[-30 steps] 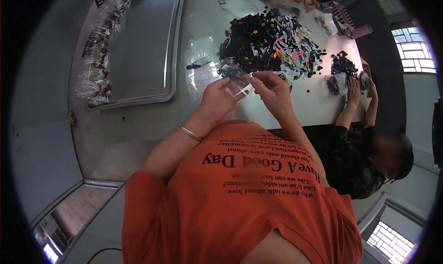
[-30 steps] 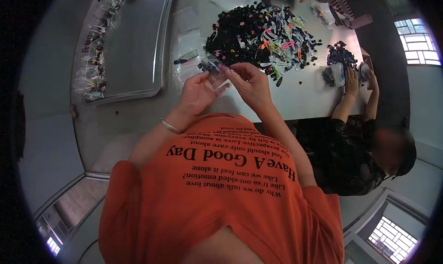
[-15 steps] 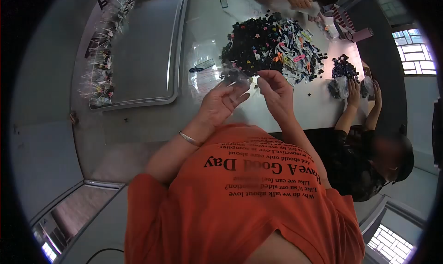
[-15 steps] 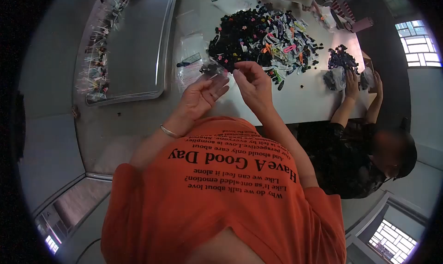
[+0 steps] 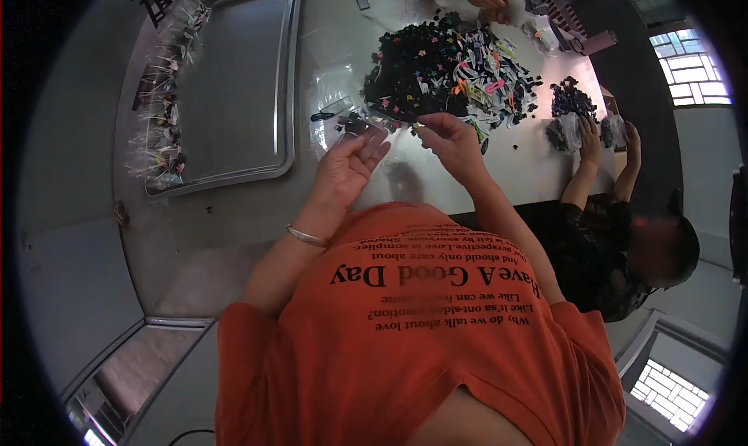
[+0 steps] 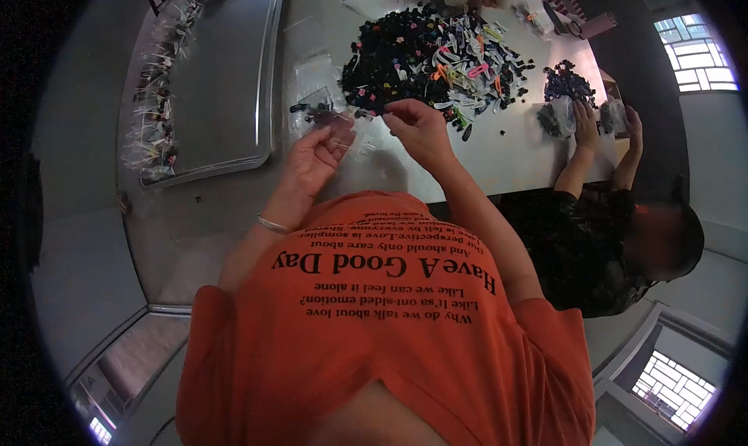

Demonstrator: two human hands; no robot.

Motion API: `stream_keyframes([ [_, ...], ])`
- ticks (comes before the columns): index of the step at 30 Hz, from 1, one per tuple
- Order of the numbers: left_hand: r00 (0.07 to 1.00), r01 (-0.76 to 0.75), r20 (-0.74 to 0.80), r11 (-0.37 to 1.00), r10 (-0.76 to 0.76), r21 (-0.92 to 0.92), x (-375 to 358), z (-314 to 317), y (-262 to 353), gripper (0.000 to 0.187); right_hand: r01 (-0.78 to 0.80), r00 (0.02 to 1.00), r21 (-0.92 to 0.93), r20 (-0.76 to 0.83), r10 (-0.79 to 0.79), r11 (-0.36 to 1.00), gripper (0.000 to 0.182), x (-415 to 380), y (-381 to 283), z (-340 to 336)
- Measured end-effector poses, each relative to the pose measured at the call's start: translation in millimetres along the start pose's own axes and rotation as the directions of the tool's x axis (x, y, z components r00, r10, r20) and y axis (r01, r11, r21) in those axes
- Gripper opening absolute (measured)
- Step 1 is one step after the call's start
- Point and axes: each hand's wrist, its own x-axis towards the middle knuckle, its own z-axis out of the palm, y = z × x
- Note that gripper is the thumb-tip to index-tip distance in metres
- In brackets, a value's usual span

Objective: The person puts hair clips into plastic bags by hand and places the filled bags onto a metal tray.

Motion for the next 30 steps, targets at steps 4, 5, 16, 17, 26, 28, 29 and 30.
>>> stream_keyframes([
  [4, 0.991, -0.034, -0.133, 0.998, 0.027, -0.051, -7.1, -22.6, 13.1, 0.026, -0.014, 0.985, -0.494, -0.158, -0.074, 0.869, 0.022, 3.6, 56.3, -32.0],
  [5, 0.989, -0.045, -0.143, 0.997, 0.036, -0.059, -11.2, -26.3, 14.5, 0.025, -0.026, 0.989, -0.584, -0.131, -0.062, 0.812, 0.024, 1.4, 68.6, -35.0],
  [16, 0.996, -0.001, -0.087, 0.999, 0.004, 0.037, -18.6, -22.3, 2.8, 0.031, -0.058, 0.968, -0.430, -0.243, -0.054, 0.901, 0.021, 9.5, 67.7, -5.9],
  [17, 0.995, -0.015, -0.094, 0.999, 0.018, 0.030, -20.3, -21.1, 3.0, 0.031, -0.045, 0.966, -0.310, -0.257, -0.039, 0.950, 0.018, 3.7, 51.9, 0.5],
  [26, 1.000, 0.016, -0.014, 1.000, -0.016, 0.018, -14.1, -16.4, -6.5, 0.032, 0.484, 0.840, -0.689, 0.193, -0.506, 0.540, 0.013, -25.1, -30.1, 41.7],
  [28, 0.999, 0.032, -0.005, 0.999, -0.032, 0.006, -17.4, -11.8, -7.3, 0.030, 0.468, 0.855, -0.681, 0.188, -0.483, 0.563, 0.013, -22.3, -31.0, 45.0],
  [29, 1.000, 0.029, -0.006, 1.000, -0.029, 0.002, -17.5, -13.7, -8.0, 0.030, 0.451, 0.870, -0.674, 0.186, -0.458, 0.584, 0.013, -20.5, -31.7, 46.2],
  [30, 0.999, 0.021, 0.040, 1.000, -0.022, 0.008, -17.7, -15.9, -8.7, 0.026, 0.435, 0.883, -0.667, 0.184, -0.432, 0.605, 0.012, -18.6, -32.5, 47.3],
])
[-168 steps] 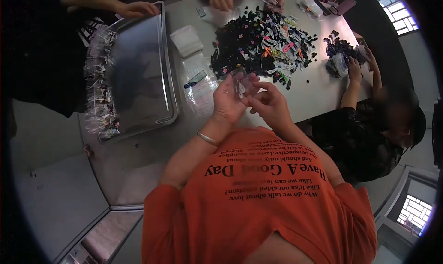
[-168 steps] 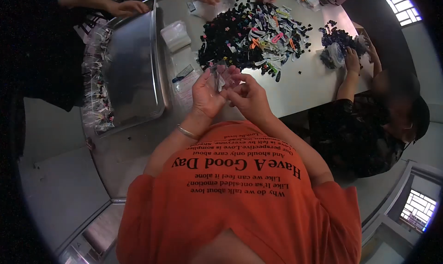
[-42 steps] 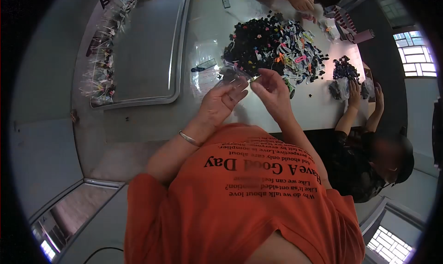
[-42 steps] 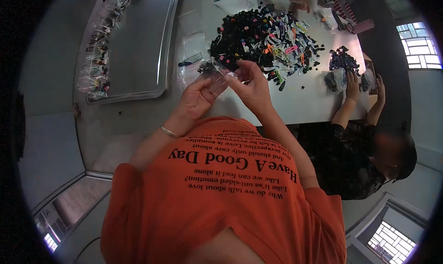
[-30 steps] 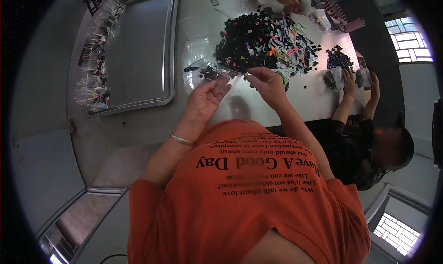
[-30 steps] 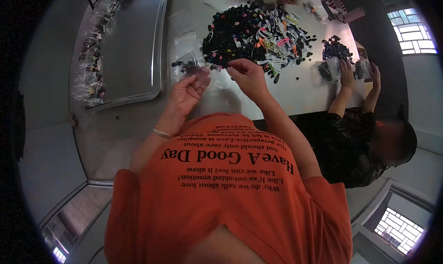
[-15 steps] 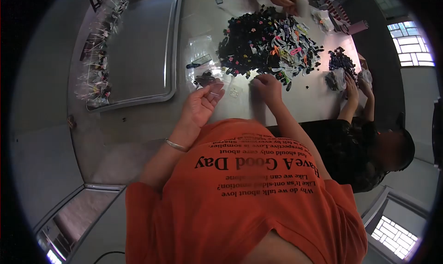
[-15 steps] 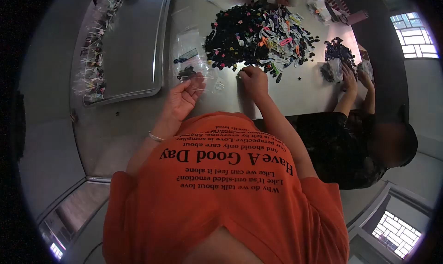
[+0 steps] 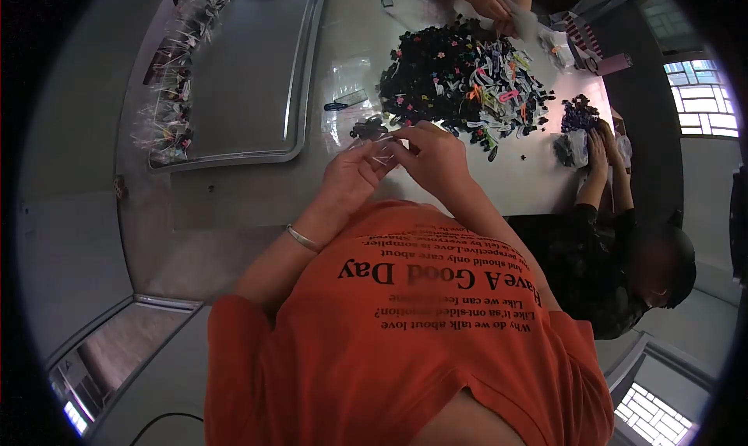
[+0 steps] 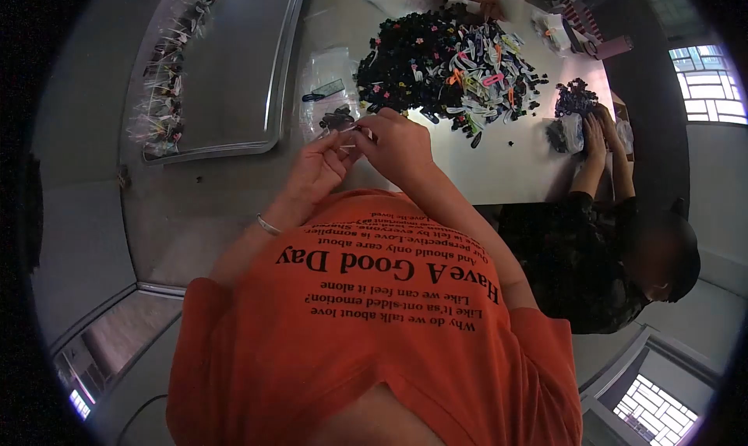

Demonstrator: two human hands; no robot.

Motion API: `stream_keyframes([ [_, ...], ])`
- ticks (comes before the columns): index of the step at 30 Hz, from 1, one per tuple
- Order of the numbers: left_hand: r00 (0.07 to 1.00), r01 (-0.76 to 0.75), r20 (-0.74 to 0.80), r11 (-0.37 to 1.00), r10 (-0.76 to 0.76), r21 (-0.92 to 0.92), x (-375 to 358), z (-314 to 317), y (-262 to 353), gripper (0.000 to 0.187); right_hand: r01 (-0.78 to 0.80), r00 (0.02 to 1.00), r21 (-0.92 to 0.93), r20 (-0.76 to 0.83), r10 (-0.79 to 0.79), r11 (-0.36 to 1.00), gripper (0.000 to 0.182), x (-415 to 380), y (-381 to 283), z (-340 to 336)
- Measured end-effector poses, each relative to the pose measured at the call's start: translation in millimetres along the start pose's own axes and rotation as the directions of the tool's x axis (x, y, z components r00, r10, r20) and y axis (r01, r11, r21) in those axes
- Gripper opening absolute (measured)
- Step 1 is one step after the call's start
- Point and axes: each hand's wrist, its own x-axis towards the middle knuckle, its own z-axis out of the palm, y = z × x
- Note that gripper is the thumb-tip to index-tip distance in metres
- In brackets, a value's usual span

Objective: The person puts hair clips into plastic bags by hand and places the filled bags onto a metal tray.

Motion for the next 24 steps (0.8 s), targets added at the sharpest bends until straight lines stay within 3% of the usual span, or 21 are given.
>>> stream_keyframes([
  [7, 0.999, 0.008, 0.033, 0.995, -0.005, -0.098, -0.2, 0.0, 1.2, 0.024, 0.111, 0.989, -0.058, -0.097, -0.116, 0.992, 0.018, 6.1, -4.6, 1.4],
  [9, 0.999, -0.016, 0.027, 0.994, 0.019, -0.104, -1.9, 5.5, 3.0, 0.023, 0.134, 0.972, 0.088, -0.205, -0.113, 0.987, 0.023, 6.9, -6.9, -2.9],
  [11, 0.999, -0.047, 0.021, 0.993, 0.049, -0.110, -2.2, 9.6, 4.3, 0.023, 0.028, 0.967, 0.171, -0.254, 0.016, 0.985, 0.031, 6.8, -6.5, -5.7],
  [12, 0.996, -0.074, 0.037, 0.991, 0.079, -0.109, -1.2, 9.8, 4.1, 0.023, -0.094, 0.972, 0.232, -0.191, 0.140, 0.968, 0.037, 5.0, -5.8, -5.1],
  [13, 0.993, -0.100, 0.051, 0.989, 0.106, -0.108, -0.5, 10.4, 4.0, 0.023, -0.088, 0.973, 0.235, -0.190, 0.134, 0.968, 0.037, 4.9, -3.2, -1.5],
  [15, 0.987, -0.119, 0.104, 0.991, 0.125, -0.057, -0.2, 13.0, 3.9, 0.022, -0.321, 0.940, 0.605, 0.110, 0.323, 0.728, 0.039, 4.3, 2.3, 8.0],
  [16, 0.978, -0.136, 0.159, 0.991, 0.135, -0.009, -0.3, 13.8, 4.1, 0.022, -0.378, 0.921, 0.656, 0.196, 0.337, 0.653, 0.037, 4.0, 2.9, 11.1],
  [17, 0.986, -0.108, 0.127, 0.994, 0.111, -0.031, 0.9, 8.6, 1.9, 0.021, -0.375, 0.922, 0.658, 0.195, 0.334, 0.653, 0.037, 5.9, 3.7, 12.7],
  [19, 0.995, -0.047, 0.093, 0.999, 0.048, -0.020, 2.4, -5.9, 2.5, 0.022, -0.246, 0.969, 0.527, 0.121, 0.215, 0.813, 0.034, 14.5, -3.5, 10.6],
  [20, 0.998, 0.018, 0.058, 1.000, -0.017, -0.013, 1.7, -12.9, 5.5, 0.024, -0.150, 0.989, 0.375, 0.072, 0.132, 0.915, 0.032, 20.4, -7.2, 4.1],
  [22, 0.999, 0.044, -0.023, 0.998, -0.043, 0.038, -4.3, -18.1, 16.3, 0.031, 0.045, 0.998, 0.227, 0.024, -0.052, 0.973, 0.032, 32.4, -6.5, -3.7],
  [23, 0.994, -0.060, -0.074, 0.973, 0.079, 0.222, -8.8, -19.1, 21.4, 0.038, 0.078, 0.990, 0.109, 0.106, -0.089, 0.991, 0.033, 39.0, -7.5, -9.6],
  [24, 0.973, -0.149, -0.102, 0.904, 0.206, 0.402, -14.0, -16.3, 25.4, 0.046, 0.080, 0.990, 0.112, 0.103, -0.092, 0.990, 0.033, 40.7, -8.9, -12.9],
])
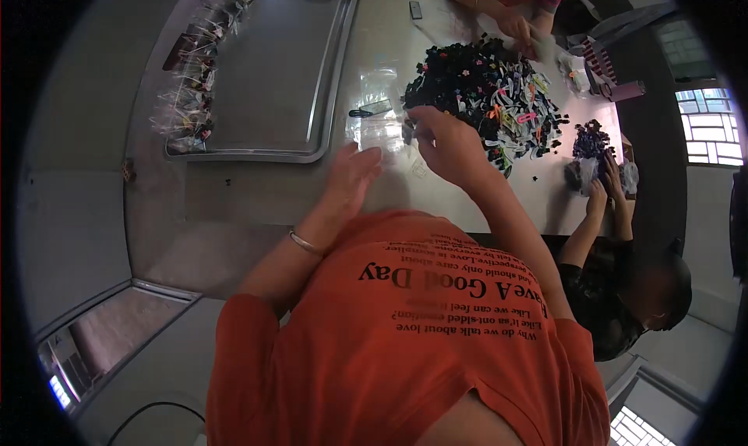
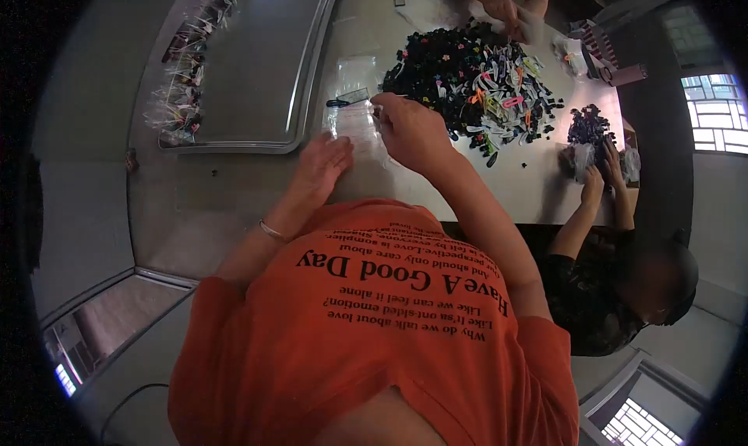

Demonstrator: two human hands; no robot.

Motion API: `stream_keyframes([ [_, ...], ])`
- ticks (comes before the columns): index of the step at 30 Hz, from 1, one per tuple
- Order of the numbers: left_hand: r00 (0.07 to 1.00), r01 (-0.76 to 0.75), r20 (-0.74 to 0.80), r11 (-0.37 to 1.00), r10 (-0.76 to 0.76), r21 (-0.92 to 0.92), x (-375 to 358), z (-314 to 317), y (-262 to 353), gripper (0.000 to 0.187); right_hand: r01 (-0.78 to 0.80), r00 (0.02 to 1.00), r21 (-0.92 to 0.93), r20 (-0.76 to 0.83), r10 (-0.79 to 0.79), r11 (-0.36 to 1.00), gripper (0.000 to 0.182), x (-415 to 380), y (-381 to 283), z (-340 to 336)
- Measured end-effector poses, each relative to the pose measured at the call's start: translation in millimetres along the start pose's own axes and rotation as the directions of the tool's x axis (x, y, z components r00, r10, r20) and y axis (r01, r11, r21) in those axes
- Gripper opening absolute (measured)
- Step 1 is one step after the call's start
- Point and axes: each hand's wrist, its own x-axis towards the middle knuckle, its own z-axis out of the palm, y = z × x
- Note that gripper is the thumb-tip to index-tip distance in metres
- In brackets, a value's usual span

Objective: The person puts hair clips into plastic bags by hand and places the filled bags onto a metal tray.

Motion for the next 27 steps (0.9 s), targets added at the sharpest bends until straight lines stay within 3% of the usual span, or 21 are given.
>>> stream_keyframes([
  [1, 0.978, -0.120, -0.141, 0.963, 0.157, 0.242, -4.6, 11.3, 2.7, 0.061, 0.058, 0.998, -0.068, 0.026, -0.057, 0.996, 0.032, 2.2, -2.3, -1.2],
  [2, 0.932, -0.316, 0.029, 0.771, 0.361, 0.553, -5.2, 12.7, 7.1, 0.068, 0.129, 0.991, -0.128, 0.057, -0.122, 0.983, 0.031, 7.1, -6.3, -1.4],
  [3, 0.844, -0.469, 0.240, 0.442, 0.479, 0.765, -7.3, 10.7, 14.4, 0.075, 0.210, 0.976, -0.075, 0.066, -0.206, 0.975, 0.032, 8.5, -13.4, -3.7],
  [4, 0.734, -0.605, 0.455, 0.179, 0.504, 0.776, -7.1, 11.4, 26.0, 0.079, 0.262, 0.962, -0.080, 0.104, -0.254, 0.962, 0.032, 9.8, -17.0, -1.2],
  [6, 0.702, -0.657, 0.586, 0.052, 0.404, 0.752, -6.0, 16.2, 41.6, 0.074, 0.367, 0.925, -0.059, 0.130, -0.358, 0.928, 0.035, 12.1, -21.3, 3.2],
  [7, 0.734, -0.655, 0.585, 0.132, 0.344, 0.744, -5.5, 17.8, 50.2, 0.062, 0.383, 0.917, -0.049, 0.137, -0.374, 0.922, 0.035, 15.0, -26.0, 3.5],
  [9, 0.889, -0.457, 0.409, 0.328, 0.207, 0.827, -6.2, 12.8, 56.3, 0.047, 0.382, 0.920, -0.018, 0.108, -0.378, 0.924, 0.037, 19.4, -28.9, 7.3],
  [10, 0.845, -0.507, 0.426, 0.235, 0.323, 0.829, -6.5, 7.5, 57.1, 0.034, 0.388, 0.917, -0.007, 0.106, -0.385, 0.922, 0.037, 20.5, -28.3, 9.5],
  [13, 0.898, -0.402, 0.328, 0.246, 0.293, 0.882, -12.9, -1.7, 79.5, 0.024, 0.162, 0.981, 0.137, 0.086, -0.175, 0.977, 0.043, 19.9, -32.2, 11.9],
  [15, 0.866, -0.411, 0.320, 0.182, 0.385, 0.893, -3.1, -20.5, 89.8, 0.027, 0.102, 0.992, 0.237, 0.054, -0.118, 0.966, 0.045, 18.9, -25.4, 14.4],
  [17, 0.916, -0.250, 0.016, 0.540, 0.400, 0.803, 2.1, -33.7, 113.2, 0.029, 0.009, 0.998, 0.330, 0.058, -0.030, 0.944, 0.041, 13.0, -10.1, 20.7],
  [19, 0.763, -0.289, -0.016, 0.362, 0.647, 0.886, 31.8, -72.7, 137.4, 0.028, -0.065, 0.995, 0.331, 0.092, 0.036, 0.941, 0.036, 3.9, 5.9, 21.8],
  [21, 0.734, -0.204, -0.165, 0.446, 0.659, 0.871, 31.5, -73.8, 179.3, 0.026, -0.177, 0.981, 0.310, 0.133, 0.141, 0.934, 0.034, -10.4, 27.1, 23.7],
  [22, 0.733, -0.206, -0.164, 0.445, 0.660, 0.872, 40.5, -87.5, 192.6, 0.026, -0.264, 0.961, 0.335, 0.174, 0.216, 0.904, 0.031, -20.3, 42.6, 26.7],
  [24, 0.712, -0.304, -0.290, 0.653, 0.640, 0.694, 66.4, -119.7, 216.6, 0.024, -0.347, 0.937, 0.317, 0.158, 0.312, 0.883, 0.029, -42.0, 65.8, 31.8],
  [27, 0.657, -0.333, -0.348, 0.672, 0.669, 0.661, 100.7, -149.0, 251.3, 0.023, -0.459, 0.888, 0.302, 0.140, 0.438, 0.836, 0.029, -74.9, 82.8, 30.2],
])
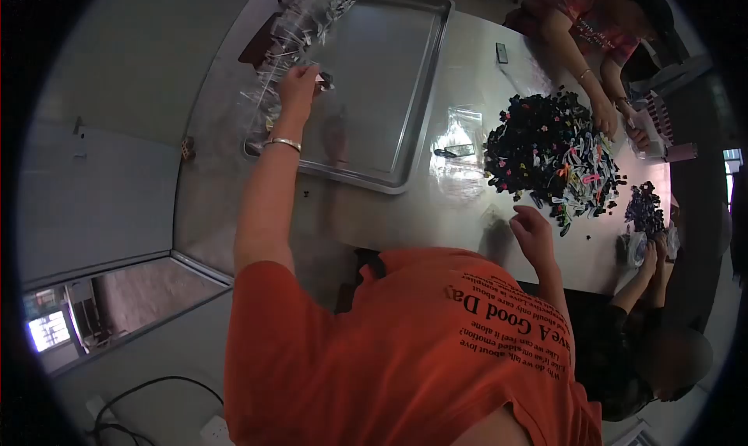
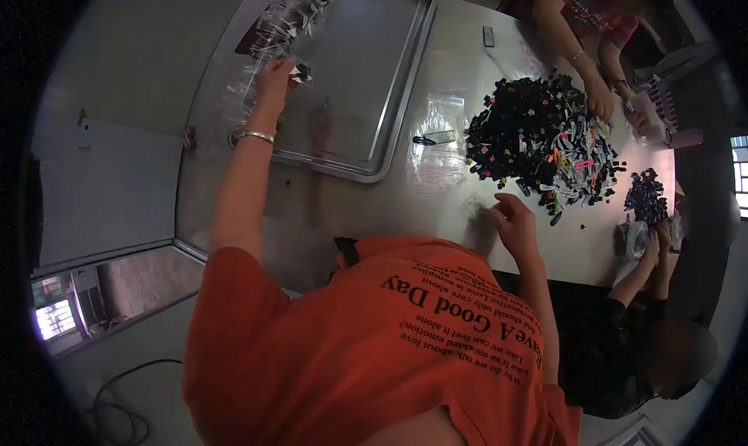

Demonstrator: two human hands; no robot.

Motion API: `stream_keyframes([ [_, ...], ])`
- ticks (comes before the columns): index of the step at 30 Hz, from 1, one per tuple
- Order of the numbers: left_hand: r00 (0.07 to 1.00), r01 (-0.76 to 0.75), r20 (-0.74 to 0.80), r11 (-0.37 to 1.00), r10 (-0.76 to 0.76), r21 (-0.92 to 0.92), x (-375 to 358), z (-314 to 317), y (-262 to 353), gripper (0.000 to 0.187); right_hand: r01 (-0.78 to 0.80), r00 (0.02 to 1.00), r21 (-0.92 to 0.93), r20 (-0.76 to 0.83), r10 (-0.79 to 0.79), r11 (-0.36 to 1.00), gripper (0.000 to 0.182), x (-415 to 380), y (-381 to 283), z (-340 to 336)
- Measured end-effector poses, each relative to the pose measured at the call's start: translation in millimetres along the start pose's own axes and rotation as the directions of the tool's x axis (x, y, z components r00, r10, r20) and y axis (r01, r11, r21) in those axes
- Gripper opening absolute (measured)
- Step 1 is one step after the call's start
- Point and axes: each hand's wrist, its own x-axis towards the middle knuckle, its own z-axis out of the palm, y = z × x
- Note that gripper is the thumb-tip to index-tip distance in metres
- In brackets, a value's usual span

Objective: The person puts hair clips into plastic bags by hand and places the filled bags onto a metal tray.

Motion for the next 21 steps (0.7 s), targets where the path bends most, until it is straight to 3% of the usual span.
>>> stream_keyframes([
  [2, 0.999, -0.027, -0.027, 0.993, 0.030, 0.117, 37.4, -0.9, 4.0, 0.021, -0.062, 0.997, 0.009, -0.043, 0.062, 0.998, 0.030, -17.4, 10.7, -1.7],
  [4, 1.000, -0.020, 0.002, 0.935, 0.021, 0.354, 80.0, -5.9, 2.1, 0.022, -0.150, 0.985, -0.032, -0.089, 0.147, 0.988, 0.029, -32.0, 16.4, -1.8],
  [5, 0.974, -0.201, 0.054, 0.729, 0.220, 0.654, 98.0, -7.7, 1.2, 0.025, -0.157, 0.983, -0.020, -0.097, 0.154, 0.987, 0.029, -38.9, 17.5, -1.2],
  [6, 0.972, -0.213, 0.069, 0.723, 0.223, 0.657, 108.1, -7.2, 4.9, 0.025, -0.213, 0.973, -0.033, -0.098, 0.209, 0.976, 0.028, -45.9, 18.1, -0.6],
  [9, 0.916, -0.328, 0.200, 0.362, 0.348, 0.872, 130.4, -2.7, 14.5, 0.028, -0.296, 0.949, -0.066, -0.136, 0.285, 0.953, 0.026, -61.1, 16.9, 7.1],
  [10, 0.913, -0.341, 0.217, 0.356, 0.345, 0.870, 134.4, -4.4, 12.5, 0.028, -0.314, 0.941, -0.099, -0.162, 0.296, 0.944, 0.026, -64.7, 15.9, 10.4],
  [12, 0.886, -0.349, 0.275, 0.147, 0.373, 0.926, 140.3, -8.1, 7.6, 0.025, -0.323, 0.938, -0.093, -0.165, 0.306, 0.942, 0.026, -69.5, 13.4, 15.4],
  [13, 0.908, -0.252, 0.220, 0.045, 0.355, 0.967, 146.3, -7.4, 4.6, 0.025, -0.320, 0.939, -0.097, -0.164, 0.302, 0.942, 0.026, -73.4, 11.7, 17.1],
  [14, 0.906, -0.269, 0.238, 0.041, 0.349, 0.962, 149.8, -8.5, 3.5, 0.025, -0.337, 0.932, -0.090, -0.172, 0.318, 0.937, 0.026, -76.5, 8.9, 18.1],
  [16, 0.802, -0.205, 0.200, -0.055, 0.562, 0.977, 144.9, -14.4, 8.7, 0.029, -0.367, 0.924, -0.056, -0.137, 0.357, 0.928, 0.027, -75.7, 3.6, 17.5],
  [17, 0.802, -0.218, 0.213, -0.058, 0.558, 0.974, 142.4, -16.3, 11.2, 0.029, -0.379, 0.918, -0.051, -0.143, 0.369, 0.924, 0.027, -73.8, 4.5, 18.3],
  [19, 0.794, -0.181, 0.283, -0.236, 0.538, 0.955, 136.9, -16.2, 12.9, 0.042, -0.293, 0.949, -0.079, -0.145, 0.280, 0.953, 0.026, -67.4, 3.3, 16.5],
  [21, 0.767, -0.203, 0.318, -0.261, 0.556, 0.944, 152.1, -21.9, 4.2, 0.044, -0.313, 0.946, -0.144, -0.134, 0.295, 0.939, 0.025, -55.9, -11.7, 11.9],
])
